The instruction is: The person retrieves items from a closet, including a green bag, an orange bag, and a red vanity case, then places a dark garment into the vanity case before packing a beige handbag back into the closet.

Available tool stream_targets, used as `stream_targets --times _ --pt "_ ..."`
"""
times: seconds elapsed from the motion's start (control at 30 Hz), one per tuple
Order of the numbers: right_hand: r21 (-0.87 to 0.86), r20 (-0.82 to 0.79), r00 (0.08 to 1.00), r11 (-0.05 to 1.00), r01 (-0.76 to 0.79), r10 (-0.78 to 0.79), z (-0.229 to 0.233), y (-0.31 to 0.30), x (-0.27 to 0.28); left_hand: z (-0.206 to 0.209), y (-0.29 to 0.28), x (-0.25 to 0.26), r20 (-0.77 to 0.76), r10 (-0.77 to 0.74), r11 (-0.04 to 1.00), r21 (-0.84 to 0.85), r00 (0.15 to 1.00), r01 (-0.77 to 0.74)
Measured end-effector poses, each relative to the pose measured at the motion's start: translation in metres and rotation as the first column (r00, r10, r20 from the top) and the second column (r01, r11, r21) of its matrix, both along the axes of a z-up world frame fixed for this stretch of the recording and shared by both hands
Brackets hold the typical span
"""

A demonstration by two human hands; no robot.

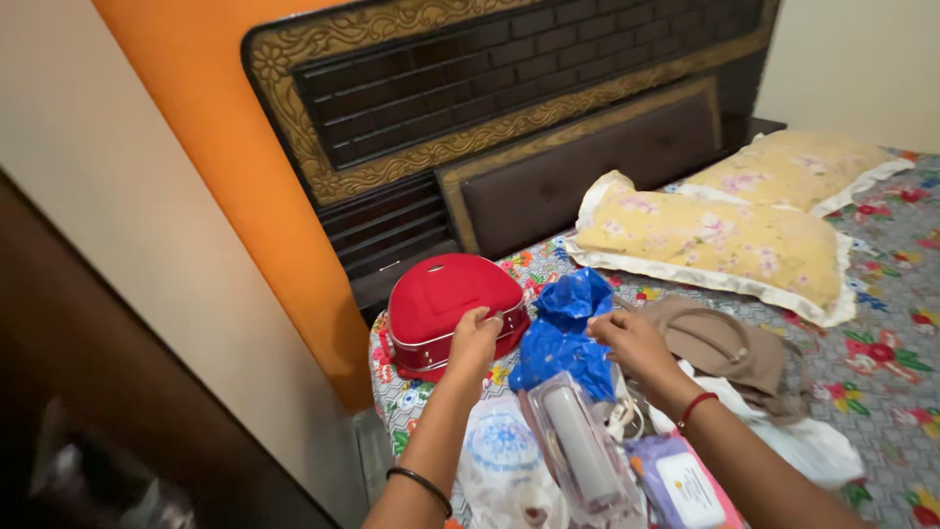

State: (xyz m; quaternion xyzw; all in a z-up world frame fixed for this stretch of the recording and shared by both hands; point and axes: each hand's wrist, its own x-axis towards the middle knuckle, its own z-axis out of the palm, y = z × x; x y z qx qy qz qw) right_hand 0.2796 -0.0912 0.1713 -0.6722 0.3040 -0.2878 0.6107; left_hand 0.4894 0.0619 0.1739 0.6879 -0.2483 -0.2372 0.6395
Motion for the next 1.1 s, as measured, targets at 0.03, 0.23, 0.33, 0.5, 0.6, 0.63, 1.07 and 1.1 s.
stream_targets --times 0.03,0.23,0.33,0.5,0.6,0.63,1.07,1.1 --pt "-0.013 0.009 1.000 1.000 -0.009 0.010 -0.001 -0.008 0.015 -0.008 -0.011 0.017 0.012 0.023 1.000 -0.003 1.000 -0.023" --pt "-0.072 -0.078 0.997 0.997 -0.012 0.006 -0.010 -0.047 0.092 -0.061 -0.058 0.121 0.057 0.176 0.982 0.057 0.983 -0.179" --pt "-0.052 -0.129 0.992 0.999 -0.015 0.008 -0.011 -0.068 0.132 -0.077 -0.071 0.163 0.091 0.247 0.958 0.124 0.965 -0.257" --pt "-0.091 -0.172 0.984 0.994 -0.058 0.042 -0.023 -0.106 0.198 -0.092 -0.090 0.239 0.204 0.264 0.917 0.250 0.943 -0.311" --pt "-0.114 -0.235 0.971 0.991 -0.072 0.043 -0.033 -0.119 0.239 -0.101 -0.101 0.282 0.247 0.256 0.904 0.282 0.935 -0.322" --pt "-0.113 -0.260 0.965 0.991 -0.076 0.044 -0.037 -0.121 0.252 -0.105 -0.102 0.296 0.278 0.260 0.889 0.305 0.925 -0.342" --pt "-0.283 -0.422 0.893 0.913 -0.294 0.157 -0.125 -0.169 0.417 -0.175 -0.104 0.427 0.535 0.256 0.696 0.476 0.805 -0.538" --pt "-0.335 -0.432 0.887 0.885 -0.323 0.160 -0.130 -0.173 0.432 -0.180 -0.101 0.432 0.553 0.242 0.681 0.489 0.798 -0.545"
